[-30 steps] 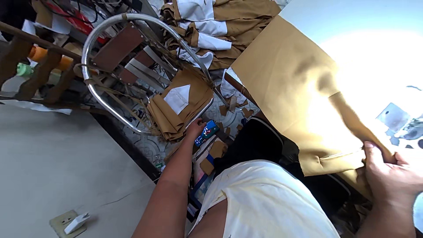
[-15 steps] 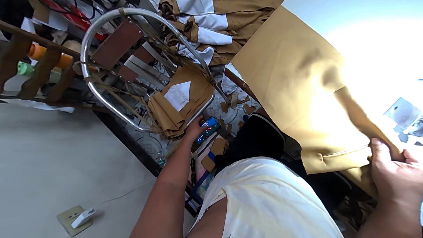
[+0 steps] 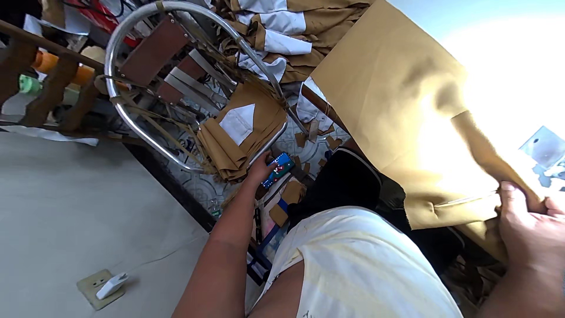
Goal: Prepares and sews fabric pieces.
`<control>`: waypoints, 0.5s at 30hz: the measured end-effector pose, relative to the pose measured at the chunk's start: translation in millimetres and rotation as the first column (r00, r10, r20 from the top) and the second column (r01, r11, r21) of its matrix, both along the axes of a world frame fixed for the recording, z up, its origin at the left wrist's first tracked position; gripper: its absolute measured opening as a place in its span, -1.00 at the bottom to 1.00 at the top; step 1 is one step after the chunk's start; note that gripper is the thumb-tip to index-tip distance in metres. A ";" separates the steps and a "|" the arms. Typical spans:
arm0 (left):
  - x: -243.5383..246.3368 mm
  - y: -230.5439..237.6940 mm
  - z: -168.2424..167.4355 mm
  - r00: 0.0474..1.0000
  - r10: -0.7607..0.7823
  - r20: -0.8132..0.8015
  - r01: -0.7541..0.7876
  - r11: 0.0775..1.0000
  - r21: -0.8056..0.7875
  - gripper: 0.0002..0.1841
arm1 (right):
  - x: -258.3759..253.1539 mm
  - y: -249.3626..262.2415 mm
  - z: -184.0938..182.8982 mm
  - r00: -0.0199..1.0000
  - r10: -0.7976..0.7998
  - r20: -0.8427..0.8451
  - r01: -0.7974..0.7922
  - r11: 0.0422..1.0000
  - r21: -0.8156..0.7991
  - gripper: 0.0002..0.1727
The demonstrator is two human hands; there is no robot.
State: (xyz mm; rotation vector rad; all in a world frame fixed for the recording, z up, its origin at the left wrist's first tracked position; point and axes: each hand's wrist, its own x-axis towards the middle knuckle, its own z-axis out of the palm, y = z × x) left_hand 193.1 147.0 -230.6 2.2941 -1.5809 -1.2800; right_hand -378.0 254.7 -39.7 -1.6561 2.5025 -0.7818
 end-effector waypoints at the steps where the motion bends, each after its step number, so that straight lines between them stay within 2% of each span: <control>1: 1.1 -0.9 0.7 1.000 0.013 -0.005 -0.013 1.000 0.003 -0.27 | 0.6 0.0 0.4 1.000 -0.004 0.005 0.004 1.000 0.004 -0.36; 7: 2.3 -3.4 9.9 0.999 0.042 0.029 -0.043 0.999 0.033 -0.39 | 0.9 -0.2 0.6 1.000 0.004 -0.005 -0.004 1.000 -0.016 -0.37; 15: -1.2 -3.9 16.4 0.998 0.020 0.060 -0.021 1.000 0.023 -0.38 | 0.1 -0.6 0.1 1.000 0.012 -0.004 -0.013 1.000 -0.020 -0.38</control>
